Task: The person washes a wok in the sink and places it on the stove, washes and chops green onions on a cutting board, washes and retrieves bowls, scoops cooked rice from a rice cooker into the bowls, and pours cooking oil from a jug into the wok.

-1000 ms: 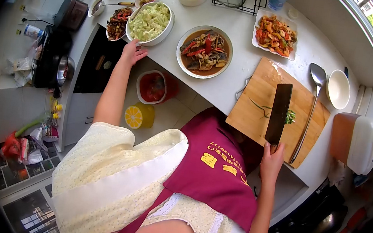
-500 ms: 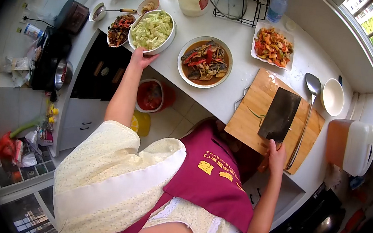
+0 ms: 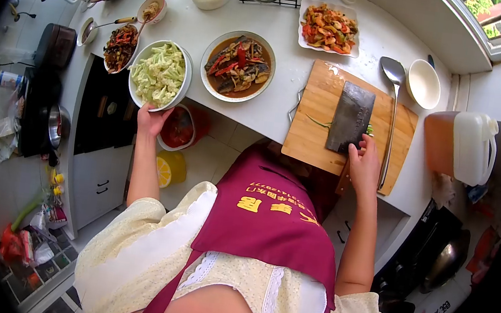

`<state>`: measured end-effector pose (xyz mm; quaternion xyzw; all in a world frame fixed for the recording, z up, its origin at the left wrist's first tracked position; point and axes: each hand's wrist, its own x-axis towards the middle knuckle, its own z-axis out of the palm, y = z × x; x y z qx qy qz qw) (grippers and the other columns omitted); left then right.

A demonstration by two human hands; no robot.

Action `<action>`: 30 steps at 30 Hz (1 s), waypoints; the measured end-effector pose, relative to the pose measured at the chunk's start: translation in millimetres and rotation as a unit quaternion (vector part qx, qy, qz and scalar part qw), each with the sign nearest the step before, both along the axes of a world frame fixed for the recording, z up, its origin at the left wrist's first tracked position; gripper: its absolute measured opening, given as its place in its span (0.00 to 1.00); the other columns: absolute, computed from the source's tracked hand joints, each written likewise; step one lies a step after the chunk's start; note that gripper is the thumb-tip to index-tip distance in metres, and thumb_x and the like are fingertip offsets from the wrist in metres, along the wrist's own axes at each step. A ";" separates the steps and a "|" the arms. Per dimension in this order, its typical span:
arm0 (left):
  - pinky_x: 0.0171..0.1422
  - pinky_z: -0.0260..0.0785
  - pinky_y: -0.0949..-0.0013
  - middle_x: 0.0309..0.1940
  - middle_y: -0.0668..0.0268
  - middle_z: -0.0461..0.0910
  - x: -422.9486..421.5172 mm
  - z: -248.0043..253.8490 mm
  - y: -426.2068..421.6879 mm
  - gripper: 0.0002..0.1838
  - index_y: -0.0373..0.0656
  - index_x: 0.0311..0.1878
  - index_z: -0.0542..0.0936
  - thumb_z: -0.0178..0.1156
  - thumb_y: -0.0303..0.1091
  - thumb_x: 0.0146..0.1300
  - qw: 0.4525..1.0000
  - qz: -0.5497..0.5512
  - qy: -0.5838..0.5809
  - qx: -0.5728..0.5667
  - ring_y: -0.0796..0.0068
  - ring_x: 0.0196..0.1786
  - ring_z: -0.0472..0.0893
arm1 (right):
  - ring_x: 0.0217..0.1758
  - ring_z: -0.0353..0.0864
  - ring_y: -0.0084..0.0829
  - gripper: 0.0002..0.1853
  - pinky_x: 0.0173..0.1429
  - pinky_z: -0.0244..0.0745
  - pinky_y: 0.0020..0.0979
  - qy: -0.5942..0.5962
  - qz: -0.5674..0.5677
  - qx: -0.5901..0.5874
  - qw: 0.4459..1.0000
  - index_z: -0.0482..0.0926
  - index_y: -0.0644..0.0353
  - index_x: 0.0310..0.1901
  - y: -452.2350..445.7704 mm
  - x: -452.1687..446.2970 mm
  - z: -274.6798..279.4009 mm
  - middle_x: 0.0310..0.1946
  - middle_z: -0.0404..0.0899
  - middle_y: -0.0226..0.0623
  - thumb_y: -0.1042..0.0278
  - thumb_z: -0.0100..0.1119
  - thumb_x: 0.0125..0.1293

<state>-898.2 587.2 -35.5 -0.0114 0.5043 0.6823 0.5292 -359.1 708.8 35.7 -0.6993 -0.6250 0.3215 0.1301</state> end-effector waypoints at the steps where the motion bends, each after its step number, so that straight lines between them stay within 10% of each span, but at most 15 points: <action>1: 0.63 0.66 0.47 0.64 0.54 0.63 -1.1 -2.1 -2.9 0.32 0.41 0.67 0.58 0.45 0.28 0.54 1.000 -0.013 0.010 0.003 0.52 0.64 0.67 | 0.38 0.79 0.34 0.23 0.45 0.74 0.33 0.003 0.016 0.013 1.000 0.68 0.63 0.57 3.9 -6.8 4.0 0.45 0.75 0.44 0.64 0.58 0.62; 13: 0.61 0.68 0.50 0.62 0.54 0.64 21.5 64.8 -41.1 0.37 0.37 0.67 0.57 0.42 0.20 0.46 0.993 -0.083 0.083 -0.010 0.53 0.62 0.69 | 0.42 0.77 0.32 0.23 0.46 0.76 0.31 0.185 0.004 0.024 0.983 0.67 0.63 0.57 -38.9 -27.6 20.5 0.47 0.73 0.43 0.67 0.57 0.62; 20: 0.63 0.65 0.60 0.57 0.55 0.70 153.7 118.0 -8.2 0.36 0.34 0.62 0.62 0.41 0.17 0.42 0.945 -0.317 0.064 0.049 0.57 0.60 0.71 | 0.42 0.76 0.31 0.22 0.47 0.74 0.29 0.205 -0.106 0.035 0.972 0.67 0.63 0.58 -143.4 14.6 34.8 0.47 0.74 0.39 0.68 0.57 0.62; 30: 0.60 0.68 0.58 0.54 0.55 0.72 450.3 100.1 -147.4 0.35 0.35 0.62 0.63 0.44 0.19 0.43 0.665 -0.745 -0.035 0.037 0.59 0.57 0.74 | 0.41 0.81 0.32 0.20 0.44 0.76 0.31 0.121 -0.484 0.100 0.861 0.69 0.61 0.56 -575.4 96.0 23.3 0.42 0.78 0.42 0.67 0.56 0.64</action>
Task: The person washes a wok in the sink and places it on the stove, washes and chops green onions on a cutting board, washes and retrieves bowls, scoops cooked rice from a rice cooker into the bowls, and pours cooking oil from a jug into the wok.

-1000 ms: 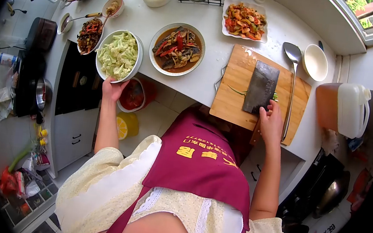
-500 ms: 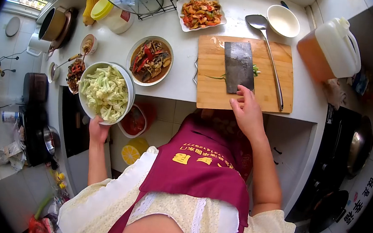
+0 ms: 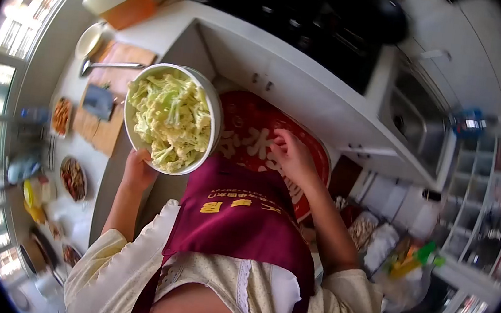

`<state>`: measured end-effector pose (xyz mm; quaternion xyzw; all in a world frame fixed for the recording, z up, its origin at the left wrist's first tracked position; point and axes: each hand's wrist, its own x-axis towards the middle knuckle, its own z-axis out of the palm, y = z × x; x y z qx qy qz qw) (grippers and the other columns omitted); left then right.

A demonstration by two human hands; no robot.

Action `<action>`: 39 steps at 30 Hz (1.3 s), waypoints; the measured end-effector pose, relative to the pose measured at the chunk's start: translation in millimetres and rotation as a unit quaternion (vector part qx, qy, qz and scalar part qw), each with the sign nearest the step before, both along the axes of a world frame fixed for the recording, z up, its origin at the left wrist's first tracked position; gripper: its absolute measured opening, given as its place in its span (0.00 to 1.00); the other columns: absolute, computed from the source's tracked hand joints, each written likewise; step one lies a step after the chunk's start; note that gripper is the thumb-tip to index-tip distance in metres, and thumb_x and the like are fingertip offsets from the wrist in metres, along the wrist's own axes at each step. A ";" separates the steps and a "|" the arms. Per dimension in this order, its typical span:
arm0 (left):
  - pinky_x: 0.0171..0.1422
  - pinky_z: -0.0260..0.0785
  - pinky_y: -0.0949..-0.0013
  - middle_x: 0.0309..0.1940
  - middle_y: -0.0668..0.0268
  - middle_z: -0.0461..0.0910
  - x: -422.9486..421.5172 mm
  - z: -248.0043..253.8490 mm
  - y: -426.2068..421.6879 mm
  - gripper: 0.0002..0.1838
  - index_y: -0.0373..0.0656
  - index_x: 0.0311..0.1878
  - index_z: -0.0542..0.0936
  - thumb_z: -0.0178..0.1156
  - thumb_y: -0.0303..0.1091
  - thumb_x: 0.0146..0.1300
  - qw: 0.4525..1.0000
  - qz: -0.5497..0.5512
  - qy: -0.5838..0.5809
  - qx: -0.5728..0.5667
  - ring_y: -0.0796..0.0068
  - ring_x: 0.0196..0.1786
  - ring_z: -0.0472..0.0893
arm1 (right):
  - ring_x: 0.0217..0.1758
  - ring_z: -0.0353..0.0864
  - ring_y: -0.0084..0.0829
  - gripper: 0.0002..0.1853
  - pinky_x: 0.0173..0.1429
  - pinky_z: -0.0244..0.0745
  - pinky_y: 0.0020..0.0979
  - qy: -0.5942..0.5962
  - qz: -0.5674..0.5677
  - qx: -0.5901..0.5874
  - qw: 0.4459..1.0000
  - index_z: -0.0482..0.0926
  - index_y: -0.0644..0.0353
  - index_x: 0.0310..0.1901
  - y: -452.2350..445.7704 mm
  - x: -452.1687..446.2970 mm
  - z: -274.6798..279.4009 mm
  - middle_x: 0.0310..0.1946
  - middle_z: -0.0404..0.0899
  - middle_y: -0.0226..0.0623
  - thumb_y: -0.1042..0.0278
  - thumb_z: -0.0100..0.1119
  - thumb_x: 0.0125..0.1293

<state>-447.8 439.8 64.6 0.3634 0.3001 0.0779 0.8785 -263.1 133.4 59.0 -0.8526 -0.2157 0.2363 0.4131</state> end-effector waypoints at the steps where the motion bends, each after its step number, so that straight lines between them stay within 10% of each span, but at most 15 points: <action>1: 0.62 0.68 0.56 0.56 0.54 0.71 26.9 2.5 -30.5 0.36 0.34 0.63 0.61 0.43 0.21 0.43 0.998 -0.055 -0.023 0.006 0.57 0.58 0.73 | 0.41 0.81 0.32 0.20 0.44 0.76 0.31 0.002 -0.041 0.012 0.999 0.69 0.61 0.56 -50.8 -5.2 -0.6 0.40 0.79 0.42 0.67 0.56 0.64; 10: 0.50 0.73 0.56 0.50 0.51 0.71 256.6 -54.9 -139.9 0.31 0.31 0.60 0.60 0.43 0.24 0.48 0.925 -0.353 0.099 -0.098 0.55 0.50 0.76 | 0.44 0.79 0.25 0.18 0.45 0.74 0.26 0.192 -0.405 0.154 0.881 0.70 0.63 0.55 -173.9 -3.9 -80.5 0.40 0.78 0.34 0.64 0.53 0.67; 18: 0.58 0.71 0.48 0.55 0.51 0.69 441.7 -98.2 -305.3 0.29 0.30 0.60 0.60 0.44 0.24 0.50 0.855 -0.515 0.057 -0.026 0.55 0.56 0.73 | 0.56 0.72 0.24 0.21 0.58 0.66 0.26 0.111 -0.464 0.246 0.843 0.67 0.62 0.60 -269.2 121.3 -87.6 0.54 0.73 0.36 0.63 0.51 0.68; 28: 0.36 0.78 0.47 0.48 0.53 0.71 606.8 -260.3 -446.5 0.30 0.50 0.57 0.55 0.45 0.20 0.48 0.851 -0.503 0.151 -0.008 0.51 0.38 0.81 | 0.70 0.58 0.32 0.28 0.71 0.51 0.29 0.050 -0.526 0.232 0.816 0.59 0.65 0.66 -360.1 288.8 -104.9 0.66 0.60 0.44 0.65 0.52 0.67; 38: 0.38 0.77 0.42 0.54 0.53 0.67 630.5 -348.5 -501.6 0.39 0.57 0.64 0.50 0.47 0.18 0.47 0.862 -0.436 0.242 0.094 0.48 0.47 0.77 | 0.73 0.50 0.32 0.33 0.73 0.46 0.31 0.036 -0.412 0.336 0.846 0.52 0.63 0.69 -434.5 470.3 -175.1 0.69 0.55 0.42 0.63 0.53 0.67; 39: 0.39 0.76 0.41 0.54 0.53 0.67 630.3 -354.0 -507.7 0.40 0.58 0.64 0.50 0.48 0.18 0.47 0.862 -0.432 0.256 0.072 0.48 0.50 0.76 | 0.68 0.59 0.34 0.38 0.69 0.54 0.31 -0.073 -0.395 0.146 0.904 0.51 0.59 0.70 -446.6 496.0 -200.3 0.69 0.55 0.43 0.57 0.58 0.64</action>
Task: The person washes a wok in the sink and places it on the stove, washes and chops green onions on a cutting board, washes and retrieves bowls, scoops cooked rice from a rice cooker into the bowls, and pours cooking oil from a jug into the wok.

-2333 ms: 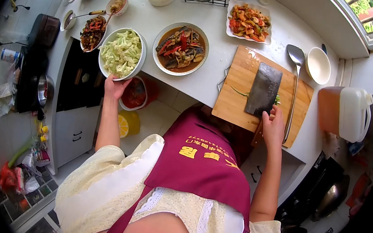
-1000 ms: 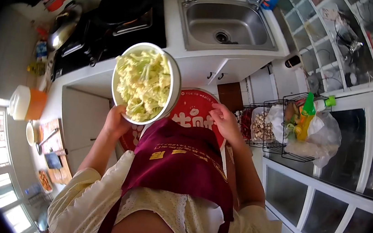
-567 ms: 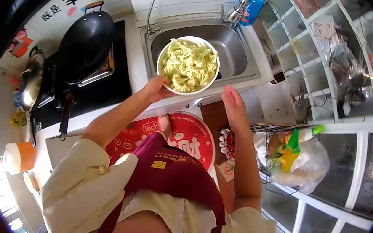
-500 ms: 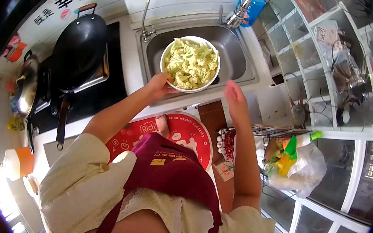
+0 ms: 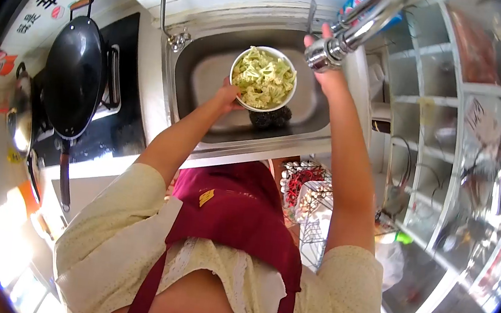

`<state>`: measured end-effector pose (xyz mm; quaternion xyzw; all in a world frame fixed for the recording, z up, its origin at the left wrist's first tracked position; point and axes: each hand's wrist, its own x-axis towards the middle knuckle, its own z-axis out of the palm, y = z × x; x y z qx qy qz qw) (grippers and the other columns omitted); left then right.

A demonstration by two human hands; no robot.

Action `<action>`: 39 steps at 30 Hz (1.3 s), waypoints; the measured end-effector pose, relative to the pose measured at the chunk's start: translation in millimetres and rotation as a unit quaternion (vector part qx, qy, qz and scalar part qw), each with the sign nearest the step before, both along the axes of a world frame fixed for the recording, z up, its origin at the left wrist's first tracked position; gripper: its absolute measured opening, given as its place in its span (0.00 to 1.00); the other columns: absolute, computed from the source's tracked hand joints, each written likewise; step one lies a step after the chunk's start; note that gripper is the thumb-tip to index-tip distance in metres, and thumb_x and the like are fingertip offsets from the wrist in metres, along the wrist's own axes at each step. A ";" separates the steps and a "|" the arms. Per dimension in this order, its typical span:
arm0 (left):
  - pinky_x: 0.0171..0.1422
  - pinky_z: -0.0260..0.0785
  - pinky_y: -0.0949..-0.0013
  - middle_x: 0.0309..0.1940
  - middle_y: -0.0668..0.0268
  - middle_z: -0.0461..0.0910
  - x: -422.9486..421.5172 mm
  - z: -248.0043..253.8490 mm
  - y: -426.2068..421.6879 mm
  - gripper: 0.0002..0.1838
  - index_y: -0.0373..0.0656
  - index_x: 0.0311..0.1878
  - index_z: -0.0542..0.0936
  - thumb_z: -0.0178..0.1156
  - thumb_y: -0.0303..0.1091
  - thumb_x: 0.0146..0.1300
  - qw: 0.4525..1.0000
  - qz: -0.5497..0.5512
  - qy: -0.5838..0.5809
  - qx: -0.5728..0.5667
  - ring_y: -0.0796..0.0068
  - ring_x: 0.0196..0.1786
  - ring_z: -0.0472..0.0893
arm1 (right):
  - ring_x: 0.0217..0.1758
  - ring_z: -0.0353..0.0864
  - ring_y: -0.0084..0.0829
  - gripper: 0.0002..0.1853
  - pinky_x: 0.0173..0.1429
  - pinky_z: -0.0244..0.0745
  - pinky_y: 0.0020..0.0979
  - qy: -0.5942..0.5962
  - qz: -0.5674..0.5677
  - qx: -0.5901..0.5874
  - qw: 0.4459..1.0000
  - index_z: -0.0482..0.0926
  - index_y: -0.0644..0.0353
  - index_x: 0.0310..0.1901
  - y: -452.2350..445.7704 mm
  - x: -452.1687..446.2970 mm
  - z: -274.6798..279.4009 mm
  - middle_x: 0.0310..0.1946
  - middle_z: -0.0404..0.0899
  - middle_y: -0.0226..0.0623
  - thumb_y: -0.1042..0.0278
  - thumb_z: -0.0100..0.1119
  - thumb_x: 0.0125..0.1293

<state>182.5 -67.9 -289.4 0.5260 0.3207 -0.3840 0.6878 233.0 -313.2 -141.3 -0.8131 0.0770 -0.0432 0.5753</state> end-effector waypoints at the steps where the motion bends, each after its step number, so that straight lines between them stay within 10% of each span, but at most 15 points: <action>1: 0.41 0.76 0.40 0.55 0.53 0.66 -2.8 -7.1 -5.9 0.41 0.59 0.65 0.49 0.49 0.18 0.48 1.000 0.008 0.023 -0.011 0.47 0.52 0.75 | 0.68 0.59 0.35 0.39 0.69 0.54 0.31 0.041 0.000 -0.001 0.999 0.51 0.60 0.70 -7.5 14.9 6.8 0.68 0.56 0.44 0.55 0.58 0.63; 4: 0.45 0.74 0.40 0.56 0.55 0.67 -7.5 -41.5 12.6 0.42 0.61 0.66 0.50 0.53 0.18 0.50 0.989 0.149 0.013 0.012 0.50 0.56 0.73 | 0.70 0.57 0.38 0.42 0.70 0.52 0.32 0.003 0.054 0.036 0.998 0.51 0.64 0.69 18.4 88.0 -21.6 0.68 0.57 0.50 0.49 0.59 0.61; 8: 0.49 0.74 0.48 0.53 0.54 0.70 -11.4 26.1 -1.9 0.43 0.54 0.69 0.49 0.57 0.24 0.50 0.990 0.126 0.028 0.058 0.57 0.53 0.75 | 0.70 0.56 0.48 0.40 0.70 0.53 0.36 -0.022 0.180 -0.248 0.951 0.53 0.66 0.67 8.2 77.6 -19.2 0.65 0.58 0.57 0.52 0.58 0.61; 12: 0.58 0.69 0.54 0.56 0.44 0.68 -17.8 26.6 -2.5 0.42 0.44 0.69 0.49 0.59 0.41 0.54 0.912 -0.092 -0.145 0.372 0.45 0.55 0.73 | 0.71 0.55 0.47 0.39 0.71 0.52 0.35 0.080 0.213 -0.213 0.950 0.53 0.65 0.68 -1.9 80.2 15.3 0.66 0.57 0.57 0.53 0.57 0.62; 16: 0.58 0.66 0.55 0.56 0.48 0.69 -53.6 89.2 19.1 0.36 0.42 0.66 0.58 0.59 0.40 0.55 0.883 -0.032 -0.318 0.343 0.48 0.55 0.73 | 0.72 0.53 0.41 0.33 0.72 0.49 0.37 0.042 0.202 -0.077 0.975 0.53 0.60 0.69 -46.1 51.5 -21.4 0.70 0.52 0.49 0.59 0.53 0.66; 19: 0.49 0.70 0.61 0.40 0.56 0.78 -105.3 149.6 56.0 0.27 0.42 0.61 0.66 0.55 0.37 0.57 0.907 -0.030 -0.325 0.265 0.59 0.43 0.79 | 0.64 0.65 0.36 0.23 0.65 0.61 0.35 0.123 0.318 -0.217 0.915 0.64 0.65 0.63 -106.8 13.2 -79.0 0.62 0.66 0.43 0.66 0.48 0.69; 22: 0.47 0.70 0.62 0.38 0.56 0.79 -180.1 185.3 70.0 0.23 0.39 0.56 0.71 0.54 0.37 0.57 0.927 0.012 -0.281 0.249 0.60 0.41 0.79 | 0.33 0.74 0.25 0.19 0.42 0.73 0.28 0.279 0.457 -0.248 0.807 0.72 0.65 0.55 -142.9 -50.2 -105.9 0.32 0.77 0.32 0.65 0.54 0.65; 27: 0.51 0.70 0.64 0.42 0.55 0.79 -367.6 223.9 115.5 0.22 0.37 0.56 0.71 0.51 0.35 0.59 0.919 0.152 -0.194 0.307 0.62 0.45 0.79 | 0.34 0.74 0.24 0.21 0.42 0.71 0.27 0.157 0.619 -0.253 0.726 0.72 0.66 0.55 69.6 -168.8 95.5 0.33 0.79 0.36 0.62 0.57 0.63; 34: 0.50 0.71 0.67 0.43 0.57 0.79 -673.6 253.4 143.6 0.21 0.38 0.55 0.72 0.51 0.39 0.61 0.866 0.383 -0.084 0.311 0.70 0.44 0.80 | 0.39 0.77 0.25 0.19 0.47 0.72 0.27 0.078 0.715 -0.131 0.682 0.69 0.67 0.57 326.7 -338.8 162.2 0.36 0.79 0.38 0.68 0.51 0.67; 39: 0.51 0.71 0.68 0.45 0.58 0.79 -804.8 234.3 118.3 0.19 0.38 0.54 0.72 0.52 0.36 0.62 0.774 0.528 -0.041 0.347 0.72 0.45 0.79 | 0.49 0.78 0.30 0.20 0.55 0.71 0.29 0.104 0.893 -0.154 0.410 0.68 0.65 0.59 391.3 -506.7 123.4 0.47 0.79 0.42 0.68 0.51 0.67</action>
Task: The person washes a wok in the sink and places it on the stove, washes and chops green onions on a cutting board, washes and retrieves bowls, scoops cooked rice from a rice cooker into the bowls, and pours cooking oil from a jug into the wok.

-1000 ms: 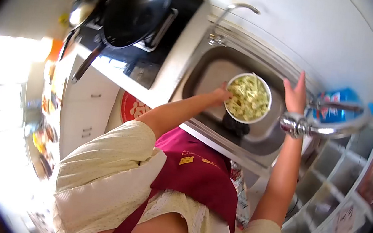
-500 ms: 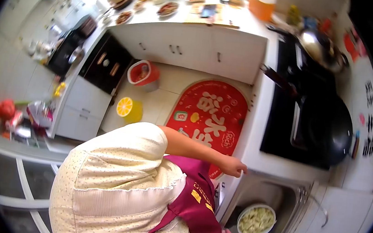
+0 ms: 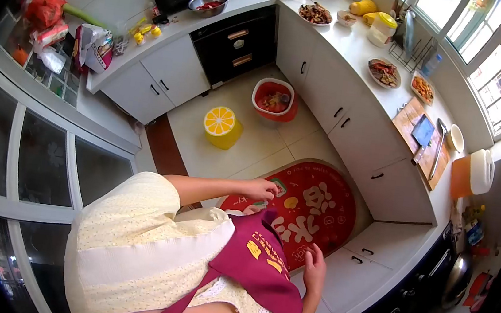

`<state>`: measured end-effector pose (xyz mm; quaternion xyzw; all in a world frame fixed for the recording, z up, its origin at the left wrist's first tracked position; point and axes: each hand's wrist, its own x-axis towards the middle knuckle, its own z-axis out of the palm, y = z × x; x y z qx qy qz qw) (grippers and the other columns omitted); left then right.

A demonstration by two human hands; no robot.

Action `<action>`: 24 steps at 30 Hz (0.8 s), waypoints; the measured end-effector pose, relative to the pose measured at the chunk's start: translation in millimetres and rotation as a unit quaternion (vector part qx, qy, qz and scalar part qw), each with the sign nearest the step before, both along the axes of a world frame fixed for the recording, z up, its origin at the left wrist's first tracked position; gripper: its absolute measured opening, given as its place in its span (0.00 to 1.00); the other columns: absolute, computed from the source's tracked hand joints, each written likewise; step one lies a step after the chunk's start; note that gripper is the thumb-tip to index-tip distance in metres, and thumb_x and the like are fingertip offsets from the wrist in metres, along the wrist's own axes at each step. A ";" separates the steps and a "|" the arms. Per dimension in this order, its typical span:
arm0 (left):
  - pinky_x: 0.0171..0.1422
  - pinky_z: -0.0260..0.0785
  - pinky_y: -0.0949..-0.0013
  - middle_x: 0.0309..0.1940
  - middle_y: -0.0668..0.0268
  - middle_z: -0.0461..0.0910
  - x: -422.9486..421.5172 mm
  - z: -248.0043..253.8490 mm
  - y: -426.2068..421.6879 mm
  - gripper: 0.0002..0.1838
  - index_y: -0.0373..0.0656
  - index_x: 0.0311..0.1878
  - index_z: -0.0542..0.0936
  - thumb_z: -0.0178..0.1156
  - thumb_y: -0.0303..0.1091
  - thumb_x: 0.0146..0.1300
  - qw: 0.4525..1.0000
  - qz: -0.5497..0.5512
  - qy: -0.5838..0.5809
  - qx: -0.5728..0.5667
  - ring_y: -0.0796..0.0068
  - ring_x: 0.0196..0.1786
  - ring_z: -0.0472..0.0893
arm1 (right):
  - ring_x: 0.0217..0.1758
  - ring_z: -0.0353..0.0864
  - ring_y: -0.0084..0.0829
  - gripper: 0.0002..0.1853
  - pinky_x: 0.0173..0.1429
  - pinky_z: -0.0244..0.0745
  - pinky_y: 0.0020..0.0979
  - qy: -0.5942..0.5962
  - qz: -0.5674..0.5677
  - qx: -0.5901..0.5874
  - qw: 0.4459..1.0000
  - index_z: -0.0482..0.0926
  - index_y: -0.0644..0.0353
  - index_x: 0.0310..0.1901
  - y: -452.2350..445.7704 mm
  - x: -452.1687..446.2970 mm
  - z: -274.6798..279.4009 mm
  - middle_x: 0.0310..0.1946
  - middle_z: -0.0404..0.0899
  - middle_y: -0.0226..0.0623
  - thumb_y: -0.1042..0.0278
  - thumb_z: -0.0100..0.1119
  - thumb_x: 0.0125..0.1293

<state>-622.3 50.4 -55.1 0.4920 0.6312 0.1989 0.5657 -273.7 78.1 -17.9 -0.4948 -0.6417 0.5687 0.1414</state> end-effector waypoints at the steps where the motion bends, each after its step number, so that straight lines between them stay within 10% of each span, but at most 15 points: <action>1: 0.50 0.71 0.69 0.44 0.60 0.79 -16.5 9.4 -5.4 0.18 0.37 0.53 0.72 0.52 0.35 0.62 0.998 0.053 -0.027 -0.026 0.73 0.44 0.79 | 0.51 0.77 0.30 0.21 0.56 0.70 0.28 0.013 0.027 -0.100 0.995 0.68 0.65 0.59 -0.5 -28.5 -4.3 0.51 0.77 0.43 0.67 0.52 0.67; 3: 0.48 0.70 0.71 0.40 0.62 0.79 -54.1 16.3 -12.3 0.17 0.38 0.53 0.73 0.52 0.35 0.63 0.989 0.125 -0.076 0.003 0.75 0.40 0.78 | 0.55 0.75 0.30 0.22 0.58 0.69 0.27 0.025 0.136 -0.188 0.972 0.67 0.65 0.61 5.3 -35.1 -92.5 0.53 0.76 0.45 0.63 0.50 0.69; 5: 0.44 0.70 0.74 0.41 0.64 0.79 -77.7 17.4 -23.3 0.17 0.38 0.53 0.73 0.53 0.36 0.64 0.981 0.176 -0.062 -0.051 0.77 0.40 0.78 | 0.56 0.75 0.33 0.23 0.57 0.69 0.28 0.126 0.028 -0.436 0.891 0.67 0.65 0.61 3.3 -78.9 -24.2 0.53 0.76 0.46 0.62 0.50 0.69; 14: 0.44 0.70 0.74 0.44 0.66 0.77 -163.2 -37.3 -17.9 0.18 0.42 0.57 0.70 0.49 0.38 0.67 0.931 0.321 -0.126 -0.121 0.79 0.43 0.77 | 0.52 0.76 0.32 0.24 0.55 0.70 0.27 -0.273 0.220 -0.180 0.919 0.67 0.65 0.61 126.9 -87.6 -123.5 0.51 0.77 0.46 0.60 0.52 0.67; 19: 0.44 0.70 0.74 0.43 0.67 0.77 -209.5 -54.9 -20.8 0.17 0.42 0.56 0.70 0.48 0.39 0.67 0.825 0.548 -0.084 -0.110 0.78 0.40 0.77 | 0.46 0.79 0.32 0.25 0.50 0.72 0.28 -0.249 0.301 -0.130 0.911 0.68 0.66 0.59 292.5 -153.4 -151.8 0.49 0.78 0.45 0.58 0.55 0.65; 20: 0.44 0.70 0.74 0.43 0.67 0.77 -211.6 -57.5 -26.7 0.17 0.43 0.56 0.70 0.48 0.39 0.68 0.805 0.573 -0.080 -0.129 0.78 0.40 0.76 | 0.44 0.80 0.32 0.23 0.49 0.74 0.30 -0.250 0.270 -0.128 0.921 0.72 0.64 0.56 309.0 -213.8 -81.8 0.46 0.79 0.44 0.57 0.55 0.65; 22: 0.43 0.70 0.74 0.42 0.67 0.77 -210.9 -58.6 -36.9 0.16 0.44 0.55 0.71 0.47 0.39 0.68 0.768 0.616 -0.072 -0.161 0.79 0.39 0.76 | 0.37 0.79 0.26 0.21 0.46 0.74 0.28 -0.146 0.303 0.038 0.941 0.73 0.63 0.55 396.9 -222.5 -162.0 0.42 0.81 0.40 0.58 0.52 0.66; 24: 0.37 0.69 0.75 0.39 0.68 0.77 -196.4 -62.7 -47.9 0.15 0.43 0.52 0.72 0.48 0.39 0.67 0.714 0.674 -0.094 -0.168 0.79 0.36 0.76 | 0.39 0.80 0.28 0.21 0.45 0.75 0.28 -0.196 0.304 0.011 0.932 0.73 0.66 0.55 448.2 -288.7 -101.1 0.43 0.80 0.39 0.60 0.52 0.66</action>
